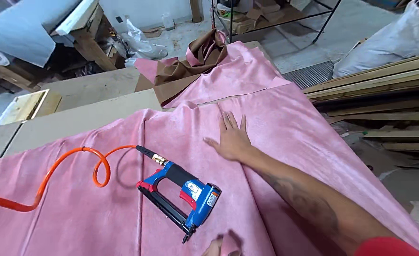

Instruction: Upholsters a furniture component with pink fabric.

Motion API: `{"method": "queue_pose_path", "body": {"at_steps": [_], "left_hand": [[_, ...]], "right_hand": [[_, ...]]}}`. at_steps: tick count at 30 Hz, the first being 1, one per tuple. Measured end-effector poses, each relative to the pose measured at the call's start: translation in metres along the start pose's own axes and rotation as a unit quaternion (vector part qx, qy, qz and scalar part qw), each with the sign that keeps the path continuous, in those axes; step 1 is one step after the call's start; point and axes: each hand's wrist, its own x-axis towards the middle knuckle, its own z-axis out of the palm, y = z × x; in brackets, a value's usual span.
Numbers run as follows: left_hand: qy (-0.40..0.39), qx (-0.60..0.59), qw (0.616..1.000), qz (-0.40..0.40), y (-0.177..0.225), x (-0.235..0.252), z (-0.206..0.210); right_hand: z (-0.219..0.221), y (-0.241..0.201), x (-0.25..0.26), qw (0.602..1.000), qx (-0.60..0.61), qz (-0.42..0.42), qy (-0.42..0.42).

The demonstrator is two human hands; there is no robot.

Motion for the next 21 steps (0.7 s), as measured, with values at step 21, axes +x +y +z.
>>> {"method": "queue_pose_path", "body": {"at_steps": [21], "left_hand": [[0.163,0.074,0.979,0.099,0.028,0.127,0.076]], "right_hand": [[-0.039,0.029,-0.362,0.947,0.308,-0.087,-0.016]]}}
